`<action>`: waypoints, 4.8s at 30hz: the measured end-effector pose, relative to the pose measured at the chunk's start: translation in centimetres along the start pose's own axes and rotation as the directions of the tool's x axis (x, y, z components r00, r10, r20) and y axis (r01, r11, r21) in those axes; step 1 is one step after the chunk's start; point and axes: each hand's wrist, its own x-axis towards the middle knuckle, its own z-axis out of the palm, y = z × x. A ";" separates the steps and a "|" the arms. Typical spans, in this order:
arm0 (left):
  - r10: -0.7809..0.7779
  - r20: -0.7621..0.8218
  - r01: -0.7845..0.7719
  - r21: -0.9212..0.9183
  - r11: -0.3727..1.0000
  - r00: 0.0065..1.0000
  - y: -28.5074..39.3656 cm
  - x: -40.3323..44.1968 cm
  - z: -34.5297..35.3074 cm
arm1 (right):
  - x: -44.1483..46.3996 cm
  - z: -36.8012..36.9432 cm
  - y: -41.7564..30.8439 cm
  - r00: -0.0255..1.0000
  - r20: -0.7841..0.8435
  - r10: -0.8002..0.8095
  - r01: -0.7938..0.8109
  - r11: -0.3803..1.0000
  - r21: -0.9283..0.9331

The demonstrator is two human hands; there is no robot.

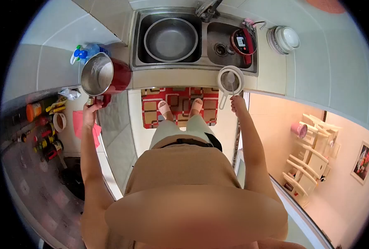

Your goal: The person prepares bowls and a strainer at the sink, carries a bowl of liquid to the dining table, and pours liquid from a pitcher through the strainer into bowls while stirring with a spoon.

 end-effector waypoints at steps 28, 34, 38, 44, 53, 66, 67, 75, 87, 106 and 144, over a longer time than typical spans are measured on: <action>0.146 -0.078 -0.122 0.247 0.961 0.986 6.9 -9.9 23.4 | -3.0 0.7 1.0 0.925 -0.048 -0.376 0.375 0.926 -0.027; 0.018 -0.064 0.007 0.365 0.931 0.998 8.2 -11.6 34.4 | 3.6 -5.2 0.9 0.793 0.215 -0.570 0.592 0.637 -0.494; -0.022 -0.042 0.039 0.485 0.874 0.999 8.9 -12.3 42.2 | 6.0 -7.5 -0.6 0.597 0.532 -0.600 0.730 0.132 -0.671; -0.087 -0.050 0.100 0.590 0.801 0.995 8.2 -11.9 46.8 | 7.3 -8.5 -2.3 0.579 0.523 -0.626 0.787 0.261 -0.558; -0.125 -0.016 0.098 0.724 0.683 0.992 8.3 -11.8 49.0 | 5.4 -10.0 -4.7 0.587 0.505 -0.633 0.717 0.117 -0.687; -0.082 -0.036 0.086 0.641 0.763 0.996 6.9 -13.1 48.2 | 1.4 -13.3 -9.0 0.490 0.506 -0.710 0.729 0.016 -0.684; -0.074 -0.057 0.094 0.622 0.778 0.996 6.8 -13.3 48.3 | 1.2 -13.2 -9.1 0.432 0.495 -0.754 0.753 0.000 -0.658; -0.071 -0.112 0.125 0.621 0.774 0.991 6.3 -14.4 48.5 | 2.9 -12.4 -7.0 0.427 0.602 -0.675 0.746 -0.113 -0.656; -0.136 -0.115 0.177 0.688 0.703 0.984 6.3 -12.9 50.0 | 5.3 -12.5 -7.1 0.723 0.482 -0.494 0.671 0.341 -0.658; -0.121 -0.096 0.142 0.877 0.458 0.988 7.7 -8.3 54.7 | 7.8 -9.2 -1.5 0.621 0.496 -0.607 0.783 0.441 -0.439; -0.128 -0.052 0.082 0.966 0.243 0.990 12.9 -9.8 57.5 | 4.9 -10.9 -3.8 0.568 0.509 -0.647 0.822 0.410 -0.396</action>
